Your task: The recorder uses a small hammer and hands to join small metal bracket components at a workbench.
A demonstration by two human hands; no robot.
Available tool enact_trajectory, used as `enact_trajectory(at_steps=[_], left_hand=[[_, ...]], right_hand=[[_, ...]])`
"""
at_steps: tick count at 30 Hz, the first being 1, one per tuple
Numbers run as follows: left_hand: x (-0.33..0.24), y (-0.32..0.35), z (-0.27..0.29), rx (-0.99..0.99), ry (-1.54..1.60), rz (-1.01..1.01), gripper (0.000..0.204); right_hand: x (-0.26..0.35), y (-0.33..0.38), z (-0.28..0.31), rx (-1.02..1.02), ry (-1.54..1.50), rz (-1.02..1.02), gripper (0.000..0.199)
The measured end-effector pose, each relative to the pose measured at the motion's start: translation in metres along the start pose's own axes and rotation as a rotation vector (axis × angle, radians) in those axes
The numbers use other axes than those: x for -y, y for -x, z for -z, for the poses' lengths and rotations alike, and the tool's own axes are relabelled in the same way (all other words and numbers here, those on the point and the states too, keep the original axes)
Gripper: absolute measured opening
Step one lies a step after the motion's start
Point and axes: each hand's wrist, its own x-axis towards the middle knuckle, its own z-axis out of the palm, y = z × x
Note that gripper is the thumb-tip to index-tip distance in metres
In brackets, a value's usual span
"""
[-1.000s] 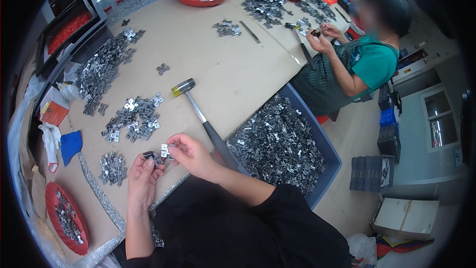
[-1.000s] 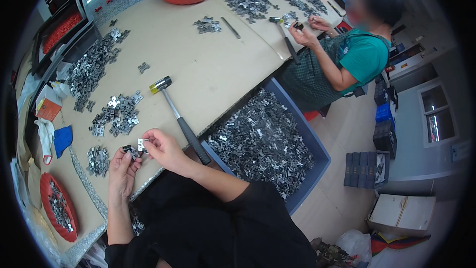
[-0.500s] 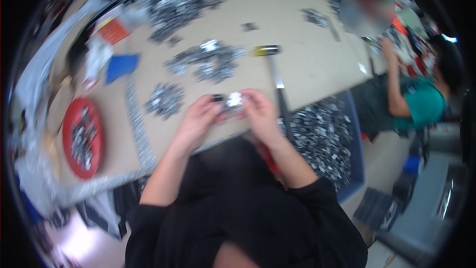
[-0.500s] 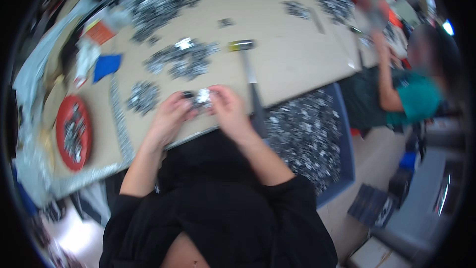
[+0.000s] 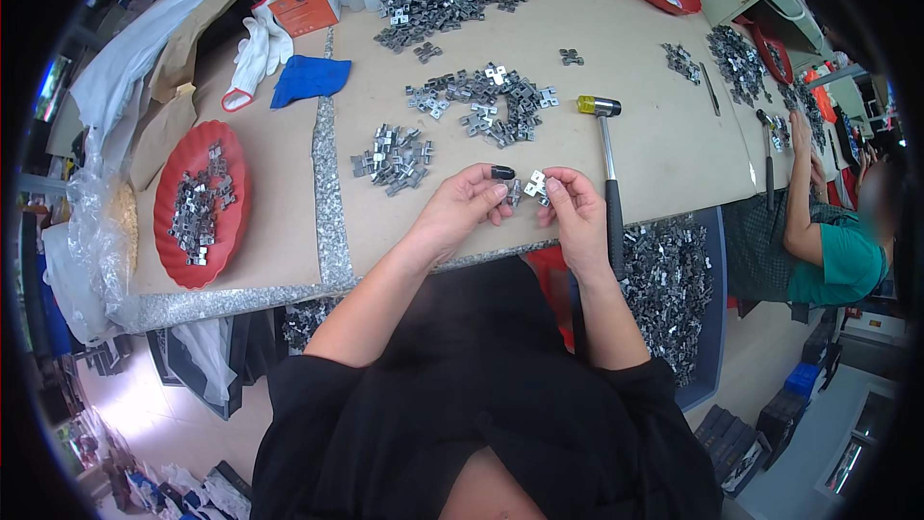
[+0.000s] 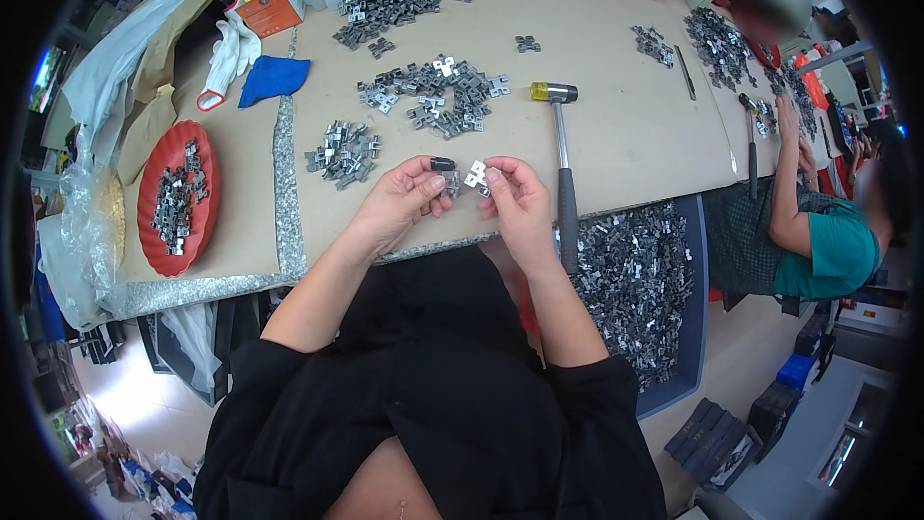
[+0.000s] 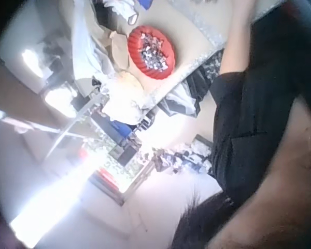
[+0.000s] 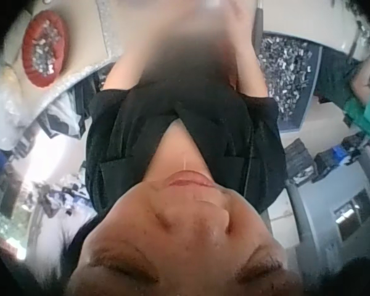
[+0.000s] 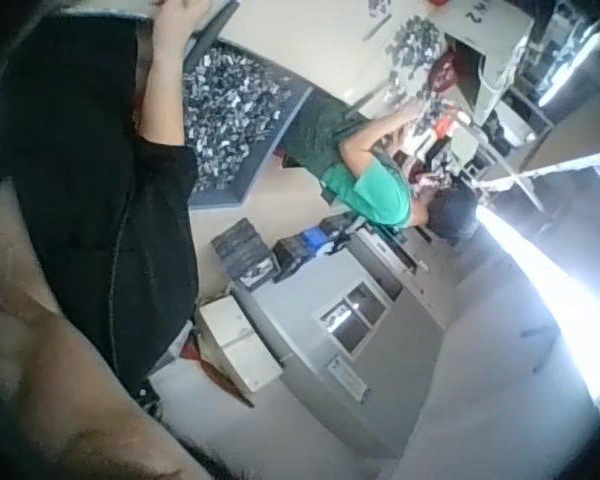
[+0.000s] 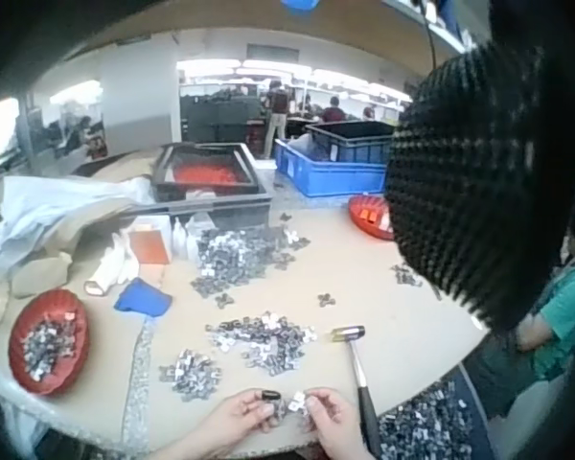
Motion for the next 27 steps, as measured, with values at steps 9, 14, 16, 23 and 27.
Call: enact_trajectory(at_steps=[9,14,16,23,27], left_hand=[[-0.019,-0.019,-0.038,-0.261,-0.878,-0.629,0.034],[-0.045,-0.052,-0.068,-0.142,-0.897,-0.753,0.040],[-0.049,-0.072,-0.091,-0.059,-0.917,-0.784,0.037],[-0.047,-0.142,-0.153,0.175,-0.878,-0.778,0.024],[-0.041,-0.170,-0.171,0.167,-0.975,-0.894,0.022]], right_hand=[[0.012,-0.011,0.001,-0.223,0.675,0.325,0.014],[0.057,-0.005,0.018,0.003,-0.248,0.061,0.021],[0.067,-0.008,0.039,-0.059,-0.254,0.103,0.021],[0.078,-0.031,0.107,-0.221,-0.351,0.217,0.018],[0.074,-0.046,0.129,-0.272,-0.434,0.208,0.018]])
